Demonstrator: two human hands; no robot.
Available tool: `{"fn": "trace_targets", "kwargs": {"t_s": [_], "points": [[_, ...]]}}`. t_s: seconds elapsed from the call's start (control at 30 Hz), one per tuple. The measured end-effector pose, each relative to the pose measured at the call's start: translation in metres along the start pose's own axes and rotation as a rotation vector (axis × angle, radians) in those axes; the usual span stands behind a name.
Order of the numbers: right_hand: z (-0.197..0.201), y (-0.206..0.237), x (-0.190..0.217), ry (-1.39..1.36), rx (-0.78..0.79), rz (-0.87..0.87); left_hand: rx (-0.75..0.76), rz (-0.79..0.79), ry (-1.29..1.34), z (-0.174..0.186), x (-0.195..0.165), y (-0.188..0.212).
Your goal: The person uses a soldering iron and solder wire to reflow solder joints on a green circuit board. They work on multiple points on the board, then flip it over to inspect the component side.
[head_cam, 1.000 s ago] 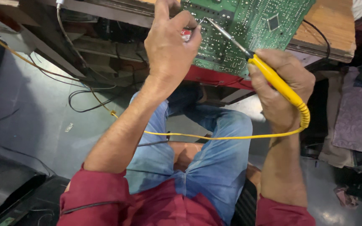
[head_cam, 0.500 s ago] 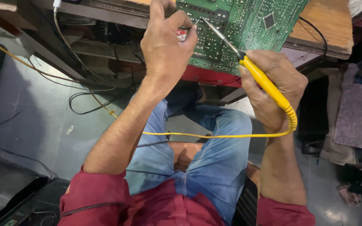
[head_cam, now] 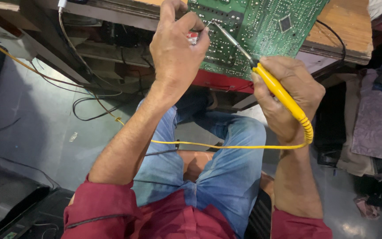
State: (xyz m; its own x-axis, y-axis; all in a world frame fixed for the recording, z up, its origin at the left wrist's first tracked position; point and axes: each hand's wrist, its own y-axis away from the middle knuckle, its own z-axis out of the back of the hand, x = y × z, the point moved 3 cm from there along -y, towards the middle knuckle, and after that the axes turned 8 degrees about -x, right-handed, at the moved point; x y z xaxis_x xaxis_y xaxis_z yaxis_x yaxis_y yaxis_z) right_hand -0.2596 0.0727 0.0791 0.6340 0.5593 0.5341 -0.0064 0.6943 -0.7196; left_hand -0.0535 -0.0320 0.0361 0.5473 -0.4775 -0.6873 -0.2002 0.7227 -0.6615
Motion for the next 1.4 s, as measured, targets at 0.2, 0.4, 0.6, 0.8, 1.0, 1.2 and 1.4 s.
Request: {"fn": "trace_targets", "kwargs": {"t_s": [0.2, 0.4, 0.6, 0.8, 1.0, 1.2, 1.4], "points": [[-0.003, 0.001, 0.001, -0.025, -0.009, 0.010, 0.014, 0.004, 0.012, 0.000, 0.000, 0.001], [-0.005, 0.001, 0.006, 0.081, -0.009, 0.091, 0.007, -0.005, 0.012, 0.000, 0.000, 0.001], [-0.005, -0.001, 0.010, 0.123, -0.006, 0.118, -0.015, -0.027, 0.025, 0.000, 0.000, 0.001], [-0.005, -0.002, 0.012, 0.118, 0.002, 0.108, 0.020, -0.017, 0.047, 0.000, 0.001, 0.001], [-0.005, -0.003, 0.014, 0.123, 0.003, 0.116, 0.007, -0.012, 0.029, 0.001, 0.000, 0.001], [0.000, -0.002, 0.016, 0.107, -0.045, 0.097, -0.003, 0.002, 0.011, 0.001, -0.001, 0.000], [-0.004, 0.000, 0.011, 0.100, -0.021, 0.101, 0.008, 0.022, 0.011, 0.001, -0.001, 0.000]]}}
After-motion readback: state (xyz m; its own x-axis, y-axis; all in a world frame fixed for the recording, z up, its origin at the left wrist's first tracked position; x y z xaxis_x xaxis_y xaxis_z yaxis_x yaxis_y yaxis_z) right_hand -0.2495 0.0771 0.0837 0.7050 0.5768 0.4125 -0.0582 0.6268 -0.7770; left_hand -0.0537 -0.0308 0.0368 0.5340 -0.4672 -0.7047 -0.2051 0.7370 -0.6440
